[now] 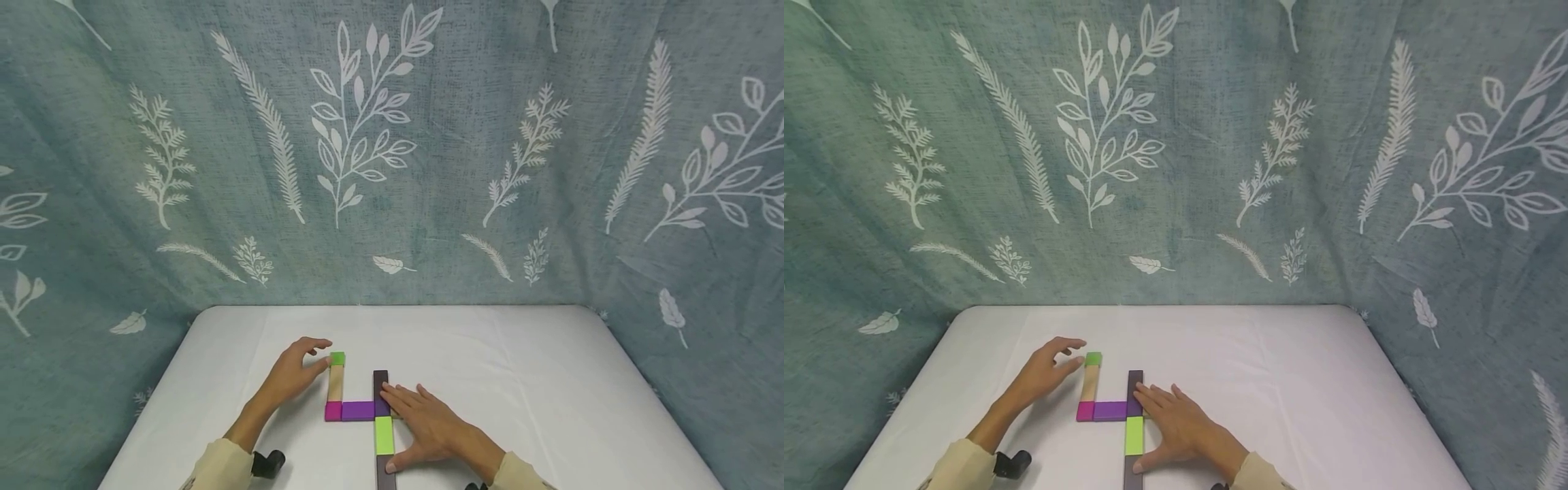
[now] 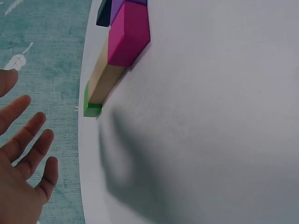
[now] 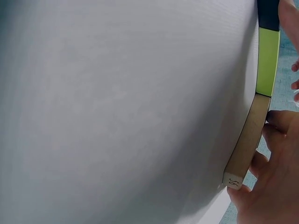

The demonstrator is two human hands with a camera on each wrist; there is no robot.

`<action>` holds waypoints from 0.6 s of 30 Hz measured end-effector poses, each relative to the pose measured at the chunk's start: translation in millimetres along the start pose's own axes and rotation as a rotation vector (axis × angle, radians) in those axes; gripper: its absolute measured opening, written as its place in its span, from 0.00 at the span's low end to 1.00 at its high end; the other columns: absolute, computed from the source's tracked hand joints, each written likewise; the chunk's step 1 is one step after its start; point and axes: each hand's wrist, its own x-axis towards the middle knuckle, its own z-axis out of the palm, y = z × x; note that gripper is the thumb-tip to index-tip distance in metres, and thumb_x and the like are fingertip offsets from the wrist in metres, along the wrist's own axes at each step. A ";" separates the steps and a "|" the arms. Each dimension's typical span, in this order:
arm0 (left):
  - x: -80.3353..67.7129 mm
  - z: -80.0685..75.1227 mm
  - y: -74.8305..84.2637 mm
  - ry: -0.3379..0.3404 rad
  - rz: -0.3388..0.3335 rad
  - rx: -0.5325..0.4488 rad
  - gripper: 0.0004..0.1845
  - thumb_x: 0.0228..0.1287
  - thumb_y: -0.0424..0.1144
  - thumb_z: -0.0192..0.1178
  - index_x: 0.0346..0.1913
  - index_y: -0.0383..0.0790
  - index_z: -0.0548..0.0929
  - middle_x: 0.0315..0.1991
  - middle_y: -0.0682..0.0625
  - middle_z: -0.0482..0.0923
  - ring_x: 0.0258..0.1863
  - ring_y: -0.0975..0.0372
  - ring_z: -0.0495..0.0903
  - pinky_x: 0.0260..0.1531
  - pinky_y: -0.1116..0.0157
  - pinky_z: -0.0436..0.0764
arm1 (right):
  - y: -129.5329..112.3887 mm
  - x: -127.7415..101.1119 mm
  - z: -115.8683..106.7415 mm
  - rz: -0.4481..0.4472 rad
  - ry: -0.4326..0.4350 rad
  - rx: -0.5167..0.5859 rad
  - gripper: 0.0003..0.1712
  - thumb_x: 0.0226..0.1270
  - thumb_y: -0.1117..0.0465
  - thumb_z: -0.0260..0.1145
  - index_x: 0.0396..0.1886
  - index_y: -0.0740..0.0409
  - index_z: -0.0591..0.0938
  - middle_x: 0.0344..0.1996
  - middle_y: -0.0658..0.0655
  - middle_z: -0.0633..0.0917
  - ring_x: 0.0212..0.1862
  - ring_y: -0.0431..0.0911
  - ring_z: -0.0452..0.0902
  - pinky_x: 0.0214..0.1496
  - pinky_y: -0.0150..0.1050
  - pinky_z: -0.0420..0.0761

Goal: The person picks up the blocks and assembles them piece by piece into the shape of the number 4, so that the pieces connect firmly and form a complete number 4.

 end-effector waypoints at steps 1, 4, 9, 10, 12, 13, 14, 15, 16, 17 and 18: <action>-2.3 -0.5 1.4 0.003 0.004 0.001 0.19 0.69 0.42 0.66 0.60 0.46 0.83 0.57 0.49 0.80 0.54 0.53 0.79 0.53 0.47 0.76 | 0.0 0.2 0.2 0.000 0.000 0.001 0.71 0.46 0.16 0.63 0.82 0.50 0.55 0.81 0.47 0.54 0.79 0.48 0.52 0.76 0.57 0.52; -9.1 -1.9 6.8 0.012 0.018 -0.009 0.18 0.68 0.41 0.66 0.60 0.45 0.83 0.56 0.50 0.81 0.54 0.52 0.78 0.53 0.46 0.76 | 0.0 0.8 0.6 0.002 0.000 0.001 0.71 0.46 0.15 0.63 0.82 0.50 0.55 0.81 0.47 0.54 0.79 0.48 0.52 0.76 0.57 0.52; -19.7 -3.1 14.0 0.025 0.033 -0.010 0.19 0.67 0.39 0.67 0.60 0.44 0.83 0.56 0.51 0.81 0.54 0.55 0.78 0.54 0.47 0.75 | -0.7 0.9 0.2 0.001 0.001 -0.001 0.71 0.45 0.15 0.63 0.82 0.50 0.55 0.80 0.47 0.55 0.79 0.48 0.52 0.76 0.57 0.52; -21.7 -3.6 15.5 0.025 0.033 -0.011 0.19 0.67 0.39 0.67 0.60 0.45 0.83 0.56 0.52 0.81 0.54 0.55 0.77 0.54 0.47 0.75 | -0.9 0.9 0.0 0.000 0.000 0.000 0.71 0.45 0.15 0.63 0.82 0.50 0.55 0.80 0.47 0.55 0.79 0.48 0.52 0.76 0.57 0.52; -25.3 -4.8 18.5 0.026 0.034 -0.011 0.19 0.67 0.41 0.67 0.60 0.46 0.83 0.56 0.53 0.81 0.54 0.56 0.77 0.53 0.47 0.76 | -1.4 0.8 -0.8 0.000 0.000 0.003 0.71 0.45 0.16 0.64 0.82 0.50 0.56 0.80 0.48 0.55 0.79 0.48 0.52 0.76 0.57 0.52; -27.1 -5.5 20.1 0.029 0.034 -0.011 0.19 0.67 0.41 0.67 0.60 0.47 0.83 0.56 0.53 0.81 0.55 0.57 0.77 0.53 0.47 0.76 | -1.6 0.8 -1.1 0.001 -0.001 0.005 0.71 0.45 0.16 0.64 0.82 0.50 0.56 0.80 0.48 0.55 0.79 0.48 0.52 0.76 0.57 0.52; -28.8 -6.1 21.4 0.030 0.039 -0.011 0.19 0.68 0.42 0.67 0.60 0.48 0.83 0.56 0.54 0.81 0.55 0.57 0.77 0.53 0.48 0.76 | -1.6 0.7 -1.2 0.001 -0.001 0.006 0.71 0.45 0.16 0.64 0.82 0.50 0.56 0.80 0.48 0.55 0.79 0.48 0.52 0.76 0.57 0.52; -30.5 -6.6 22.8 0.032 0.042 -0.011 0.19 0.68 0.43 0.67 0.60 0.49 0.83 0.56 0.54 0.81 0.55 0.57 0.77 0.52 0.48 0.76 | -1.7 0.8 -1.4 0.003 -0.003 0.009 0.71 0.45 0.16 0.64 0.82 0.50 0.56 0.80 0.48 0.55 0.79 0.48 0.52 0.76 0.57 0.52; -32.3 -7.0 23.9 0.033 0.045 -0.016 0.19 0.68 0.44 0.67 0.60 0.50 0.83 0.56 0.55 0.81 0.55 0.57 0.77 0.52 0.48 0.75 | -1.7 0.9 -1.6 0.004 -0.004 0.011 0.71 0.45 0.15 0.64 0.82 0.50 0.56 0.80 0.48 0.55 0.79 0.48 0.52 0.76 0.57 0.52; -34.3 -7.3 24.9 0.036 0.050 -0.022 0.19 0.68 0.44 0.67 0.60 0.50 0.83 0.56 0.56 0.81 0.55 0.58 0.77 0.52 0.48 0.76 | -1.8 1.1 -1.7 0.006 -0.005 0.012 0.71 0.45 0.15 0.64 0.82 0.50 0.56 0.80 0.48 0.55 0.79 0.48 0.52 0.76 0.57 0.52; -36.3 -7.4 25.6 0.038 0.052 -0.028 0.19 0.68 0.44 0.67 0.60 0.51 0.83 0.55 0.57 0.81 0.55 0.58 0.76 0.52 0.48 0.75 | -1.7 1.3 -1.7 0.008 -0.006 0.013 0.71 0.45 0.15 0.63 0.82 0.50 0.55 0.80 0.47 0.55 0.79 0.48 0.52 0.77 0.57 0.52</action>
